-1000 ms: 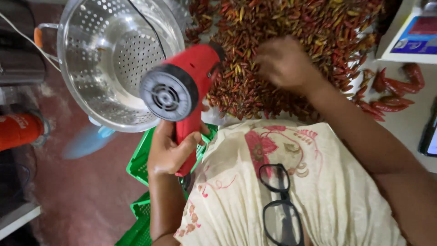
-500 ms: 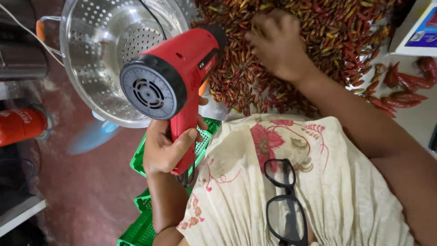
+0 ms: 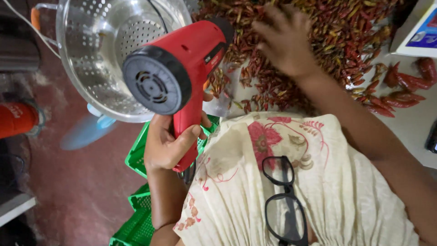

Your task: Drying red chilies using a heat gun while stirring them by hand on a metal surface

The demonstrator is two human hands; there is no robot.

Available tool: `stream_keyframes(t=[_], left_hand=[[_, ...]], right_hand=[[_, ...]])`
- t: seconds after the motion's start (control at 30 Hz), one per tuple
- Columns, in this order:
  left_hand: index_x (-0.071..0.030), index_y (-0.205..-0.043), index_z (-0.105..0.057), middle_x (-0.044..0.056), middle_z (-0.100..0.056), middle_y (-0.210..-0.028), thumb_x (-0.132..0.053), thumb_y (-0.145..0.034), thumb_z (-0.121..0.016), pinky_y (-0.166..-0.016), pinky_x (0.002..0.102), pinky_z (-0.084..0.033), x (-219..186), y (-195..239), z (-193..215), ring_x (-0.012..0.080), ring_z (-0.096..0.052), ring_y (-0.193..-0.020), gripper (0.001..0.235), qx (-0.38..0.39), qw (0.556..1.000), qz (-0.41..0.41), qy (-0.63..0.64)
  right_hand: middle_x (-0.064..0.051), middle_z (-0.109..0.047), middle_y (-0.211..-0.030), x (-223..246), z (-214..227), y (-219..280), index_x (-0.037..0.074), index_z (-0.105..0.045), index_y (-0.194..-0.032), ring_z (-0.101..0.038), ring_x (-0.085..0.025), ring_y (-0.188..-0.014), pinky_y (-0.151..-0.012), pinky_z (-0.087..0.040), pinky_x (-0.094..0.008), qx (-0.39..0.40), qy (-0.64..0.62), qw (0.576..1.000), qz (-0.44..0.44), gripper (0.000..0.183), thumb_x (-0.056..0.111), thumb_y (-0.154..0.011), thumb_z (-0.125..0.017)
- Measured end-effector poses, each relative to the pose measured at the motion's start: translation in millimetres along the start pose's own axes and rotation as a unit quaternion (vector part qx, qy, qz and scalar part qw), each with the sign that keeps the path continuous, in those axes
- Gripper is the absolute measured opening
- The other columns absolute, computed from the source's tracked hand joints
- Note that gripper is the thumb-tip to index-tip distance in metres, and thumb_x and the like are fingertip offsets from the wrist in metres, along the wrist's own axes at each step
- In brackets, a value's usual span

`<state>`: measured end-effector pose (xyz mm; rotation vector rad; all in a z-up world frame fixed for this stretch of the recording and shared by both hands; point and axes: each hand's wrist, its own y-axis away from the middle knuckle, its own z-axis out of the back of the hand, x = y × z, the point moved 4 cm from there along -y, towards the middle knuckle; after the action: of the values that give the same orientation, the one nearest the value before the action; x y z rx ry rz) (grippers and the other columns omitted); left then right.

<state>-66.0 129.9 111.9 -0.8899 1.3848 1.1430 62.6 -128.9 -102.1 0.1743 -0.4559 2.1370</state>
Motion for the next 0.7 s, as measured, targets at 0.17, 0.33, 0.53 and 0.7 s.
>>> stream_keyframes(t=[0.17, 0.33, 0.53, 0.7], left_hand=[[0.003, -0.124, -0.055, 0.018, -0.067, -0.127, -0.022, -0.093, -0.065, -0.067, 0.03, -0.056, 12.0, 3.9, -3.2, 0.0181, -0.067, -0.088, 0.04, 0.007, 1.0, 0.019, 0.014], [0.0, -0.118, -0.061, 0.01, -0.071, -0.091, -0.018, -0.085, -0.065, -0.067, 0.029, -0.056, 13.9, -3.1, -16.0, 0.0156, -0.065, -0.078, 0.039, 0.043, 0.996, 0.064, -0.035], [0.002, -0.123, -0.059, 0.011, -0.069, -0.096, -0.03, -0.095, -0.069, -0.074, 0.027, -0.054, 6.5, -2.6, -15.4, 0.0143, -0.063, -0.081, 0.043, 0.046, 0.999, -0.005, -0.017], [0.004, -0.109, -0.059, 0.018, -0.069, -0.105, -0.017, -0.091, -0.06, -0.065, 0.031, -0.054, -15.5, 3.6, -8.2, 0.0198, -0.067, -0.077, 0.028, 0.029, 0.998, -0.015, -0.062]], right_hand=[[-0.012, -0.044, -0.163, -21.5, 41.3, 51.6, 0.015, -0.072, -0.147, -0.039, -0.041, -0.133, -0.095, -0.035, -0.053, -0.09, 0.01, 0.996, -0.002, 0.042, 0.03, -0.107, -0.077], [-0.021, -0.055, -0.153, -27.3, 64.5, 108.6, 0.01, -0.074, -0.135, -0.04, -0.044, -0.127, -0.104, -0.037, -0.056, -0.096, -0.031, 0.991, -0.088, 0.039, 0.005, -0.099, -0.088], [-0.019, -0.057, -0.148, -12.2, 37.2, 147.0, 0.006, -0.071, -0.137, -0.053, -0.043, -0.131, -0.108, -0.038, -0.061, -0.075, -0.03, 0.997, 0.012, 0.046, 0.016, -0.095, -0.087], [-0.009, -0.041, -0.124, 55.1, 22.6, 92.7, 0.013, -0.056, -0.125, -0.034, -0.028, -0.111, -0.093, -0.024, -0.051, 0.117, -0.261, 0.957, 0.046, 0.037, 0.027, -0.093, -0.07]])
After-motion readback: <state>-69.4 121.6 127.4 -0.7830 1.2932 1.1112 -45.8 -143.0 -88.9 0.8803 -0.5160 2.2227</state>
